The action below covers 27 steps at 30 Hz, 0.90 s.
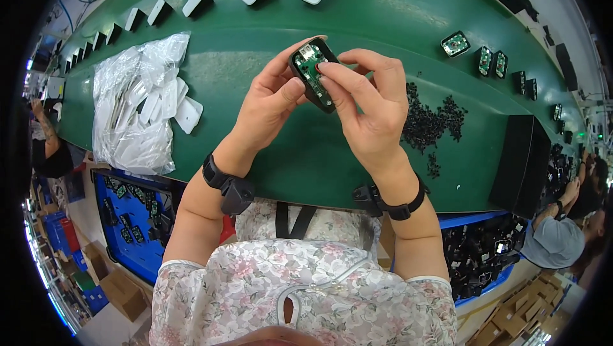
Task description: Assembling electronic circuit boards into plastic housings on a factory production line.
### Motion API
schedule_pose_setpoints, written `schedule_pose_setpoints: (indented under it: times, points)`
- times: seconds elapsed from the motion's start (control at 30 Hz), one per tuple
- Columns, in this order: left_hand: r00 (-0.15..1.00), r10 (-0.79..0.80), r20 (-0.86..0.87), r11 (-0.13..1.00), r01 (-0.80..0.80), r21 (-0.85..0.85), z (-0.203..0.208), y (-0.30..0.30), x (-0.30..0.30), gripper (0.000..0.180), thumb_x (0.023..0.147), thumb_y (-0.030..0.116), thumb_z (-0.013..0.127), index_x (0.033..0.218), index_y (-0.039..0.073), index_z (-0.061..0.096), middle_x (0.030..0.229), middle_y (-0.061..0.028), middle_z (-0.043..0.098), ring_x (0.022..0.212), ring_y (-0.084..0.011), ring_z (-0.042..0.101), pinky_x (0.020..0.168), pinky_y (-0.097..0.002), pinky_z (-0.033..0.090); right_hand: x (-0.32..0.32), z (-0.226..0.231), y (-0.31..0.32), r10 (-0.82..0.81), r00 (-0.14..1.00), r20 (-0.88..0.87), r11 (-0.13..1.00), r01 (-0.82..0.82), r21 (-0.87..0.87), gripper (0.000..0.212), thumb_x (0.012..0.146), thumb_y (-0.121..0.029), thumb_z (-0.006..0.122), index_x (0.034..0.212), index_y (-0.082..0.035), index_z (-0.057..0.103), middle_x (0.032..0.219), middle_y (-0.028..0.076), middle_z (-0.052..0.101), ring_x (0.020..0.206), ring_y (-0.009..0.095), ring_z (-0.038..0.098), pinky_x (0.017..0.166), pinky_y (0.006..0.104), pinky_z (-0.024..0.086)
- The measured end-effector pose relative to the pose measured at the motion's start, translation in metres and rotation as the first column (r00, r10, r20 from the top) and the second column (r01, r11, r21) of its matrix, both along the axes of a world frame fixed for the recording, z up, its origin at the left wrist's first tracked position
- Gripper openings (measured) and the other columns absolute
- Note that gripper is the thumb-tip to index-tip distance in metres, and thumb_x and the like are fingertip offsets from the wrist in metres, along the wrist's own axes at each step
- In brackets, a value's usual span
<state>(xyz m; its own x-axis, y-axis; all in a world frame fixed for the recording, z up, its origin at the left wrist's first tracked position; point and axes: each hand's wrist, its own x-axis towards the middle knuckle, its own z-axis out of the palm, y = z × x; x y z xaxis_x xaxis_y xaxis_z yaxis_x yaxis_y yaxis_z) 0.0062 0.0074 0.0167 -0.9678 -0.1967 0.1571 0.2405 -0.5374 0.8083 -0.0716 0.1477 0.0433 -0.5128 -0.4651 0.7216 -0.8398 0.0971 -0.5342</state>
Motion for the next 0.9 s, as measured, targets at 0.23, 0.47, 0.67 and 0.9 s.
schedule_pose_setpoints:
  times: [0.23,0.47,0.67,0.9]
  points:
    - [1.000,0.002,-0.017,0.981,-0.005,-0.192,0.000,-0.005,0.002,0.050,0.084,0.010,0.065,0.131,0.007,0.049,0.117,-0.0045,0.057,0.105,-0.0132,0.054,0.086,-0.0287,0.048,-0.002,0.006,0.005,0.024,1.000,-0.011,0.998,-0.024,0.062,0.020,0.069,0.002,0.071,0.086,-0.008,0.065,0.086,0.003,0.054,0.077,0.019,0.049,0.061,0.0278,0.040]
    - [0.953,0.025,-0.300,0.727,-0.224,-0.649,0.007,-0.006,0.001,0.053,0.075,0.004,0.069,0.126,0.008,0.055,0.118,-0.0069,0.060,0.098,-0.0208,0.056,0.081,-0.0304,0.049,-0.008,0.009,0.018,0.376,0.359,0.854,0.920,-0.258,-0.296,0.030,0.075,-0.001,0.070,0.095,-0.008,0.049,0.096,-0.001,0.050,0.086,0.007,0.049,0.072,0.0239,0.042]
    - [0.993,-0.115,-0.039,0.907,0.089,-0.412,-0.004,-0.003,0.006,0.045,0.086,0.026,0.063,0.125,0.005,0.053,0.110,-0.0063,0.061,0.087,-0.0162,0.059,0.077,-0.0274,0.049,-0.020,0.006,0.013,0.458,0.306,0.835,0.854,-0.413,-0.317,0.067,0.071,-0.026,0.077,0.125,-0.002,0.047,0.132,0.013,0.047,0.120,0.022,0.047,0.101,0.0343,0.038]
    - [0.953,-0.285,0.100,0.959,0.281,0.045,-0.001,-0.006,0.001,0.058,0.093,0.048,0.047,0.127,0.000,0.043,0.099,-0.0092,0.062,0.082,-0.0159,0.064,0.065,-0.0262,0.053,-0.029,-0.010,0.009,0.605,0.119,0.787,0.653,-0.640,-0.405,0.083,0.069,-0.047,0.077,0.128,0.002,0.046,0.137,0.023,0.041,0.109,0.032,0.057,0.093,0.0434,0.049]
